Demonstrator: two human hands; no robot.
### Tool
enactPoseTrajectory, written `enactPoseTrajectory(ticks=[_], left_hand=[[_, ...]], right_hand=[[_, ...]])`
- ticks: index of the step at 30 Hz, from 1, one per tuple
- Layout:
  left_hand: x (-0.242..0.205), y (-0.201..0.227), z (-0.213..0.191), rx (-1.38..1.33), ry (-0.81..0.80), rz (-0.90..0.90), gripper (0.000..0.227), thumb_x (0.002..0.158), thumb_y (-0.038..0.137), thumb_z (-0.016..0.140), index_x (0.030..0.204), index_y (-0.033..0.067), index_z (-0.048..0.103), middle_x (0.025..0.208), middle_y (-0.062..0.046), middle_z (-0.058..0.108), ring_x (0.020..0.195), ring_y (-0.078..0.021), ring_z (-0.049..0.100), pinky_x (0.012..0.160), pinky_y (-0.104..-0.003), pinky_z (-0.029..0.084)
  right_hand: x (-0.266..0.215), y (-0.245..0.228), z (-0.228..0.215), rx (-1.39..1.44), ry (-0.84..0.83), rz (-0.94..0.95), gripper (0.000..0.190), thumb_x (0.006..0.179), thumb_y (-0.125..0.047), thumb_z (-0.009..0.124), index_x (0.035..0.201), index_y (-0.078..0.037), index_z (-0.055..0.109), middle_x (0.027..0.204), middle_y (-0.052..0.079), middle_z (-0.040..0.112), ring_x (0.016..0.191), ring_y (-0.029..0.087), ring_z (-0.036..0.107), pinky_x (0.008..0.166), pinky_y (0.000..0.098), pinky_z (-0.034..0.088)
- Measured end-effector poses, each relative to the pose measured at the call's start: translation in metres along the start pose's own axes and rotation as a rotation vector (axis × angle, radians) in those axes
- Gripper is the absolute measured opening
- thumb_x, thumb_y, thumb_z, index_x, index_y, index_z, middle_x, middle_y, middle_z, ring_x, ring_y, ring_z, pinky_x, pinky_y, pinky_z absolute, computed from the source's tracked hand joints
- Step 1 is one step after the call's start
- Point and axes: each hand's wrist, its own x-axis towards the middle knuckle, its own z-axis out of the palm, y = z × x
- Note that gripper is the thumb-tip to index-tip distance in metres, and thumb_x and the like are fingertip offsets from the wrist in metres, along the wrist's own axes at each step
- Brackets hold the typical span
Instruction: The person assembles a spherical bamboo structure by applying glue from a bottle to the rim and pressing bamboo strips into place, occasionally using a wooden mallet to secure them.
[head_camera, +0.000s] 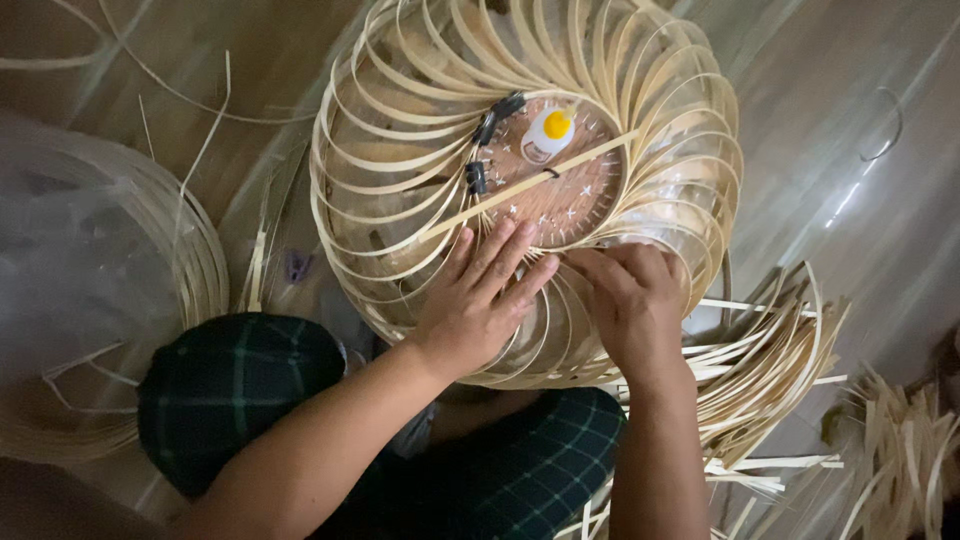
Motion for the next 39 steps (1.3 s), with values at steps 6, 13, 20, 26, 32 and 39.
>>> enactPoseTrajectory(ticks=[6,13,20,26,32,39], left_hand=[[-0.001,0.0,-0.001,0.01,-0.016,-0.009,0.058,0.106,0.027,0.061,0.161,0.0198,0.042,0.17,-0.015,0.029,0.159,-0.0321,0.025,0.129,-0.057,0.019],[-0.001,-0.002,0.0,-0.005,-0.007,0.0,0.06,0.106,0.027,0.061,0.162,0.0207,0.04,0.17,-0.015,0.027,0.16,-0.0321,0.023,0.129,-0.059,0.019],[-0.003,-0.003,0.0,-0.025,-0.048,-0.012,0.061,0.105,0.027,0.06,0.162,0.0217,0.039,0.171,-0.015,0.026,0.16,-0.0321,0.022,0.129,-0.059,0.016],[-0.001,-0.002,0.006,0.029,0.009,0.005,0.057,0.108,0.027,0.059,0.161,0.0206,0.041,0.17,-0.014,0.028,0.16,-0.0328,0.023,0.13,-0.058,0.016],[-0.001,-0.001,0.003,0.029,0.002,-0.001,0.056,0.108,0.025,0.059,0.161,0.0206,0.043,0.17,-0.014,0.027,0.16,-0.0334,0.022,0.13,-0.059,0.017],[-0.002,-0.005,0.003,0.007,-0.03,0.031,0.058,0.107,0.024,0.059,0.162,0.0185,0.041,0.17,-0.016,0.025,0.16,-0.0357,0.02,0.129,-0.063,0.016]], right_hand=[[0.001,-0.002,-0.003,-0.014,-0.022,-0.04,0.038,0.08,-0.008,0.082,0.116,-0.018,0.077,0.098,0.002,0.064,0.093,0.024,0.062,0.089,0.0392,0.043],[0.005,0.0,-0.007,-0.013,-0.066,-0.049,0.04,0.079,-0.004,0.08,0.116,-0.018,0.078,0.098,0.002,0.064,0.093,0.024,0.061,0.089,0.0382,0.043],[0.005,-0.001,-0.009,-0.014,-0.063,-0.039,0.041,0.076,-0.004,0.08,0.114,-0.018,0.078,0.099,0.002,0.065,0.093,0.025,0.06,0.087,0.0379,0.045],[0.0,-0.008,0.003,0.008,0.038,0.045,0.029,0.083,-0.001,0.079,0.109,-0.012,0.077,0.102,0.007,0.068,0.093,0.028,0.066,0.086,0.0404,0.051],[-0.001,-0.01,0.006,0.09,0.069,0.075,0.027,0.082,0.002,0.076,0.107,-0.008,0.076,0.101,0.01,0.07,0.092,0.03,0.068,0.082,0.0405,0.055],[-0.001,-0.003,0.006,0.165,0.035,0.038,0.032,0.081,0.004,0.077,0.11,-0.008,0.075,0.104,0.011,0.069,0.093,0.031,0.068,0.08,0.0404,0.056]])
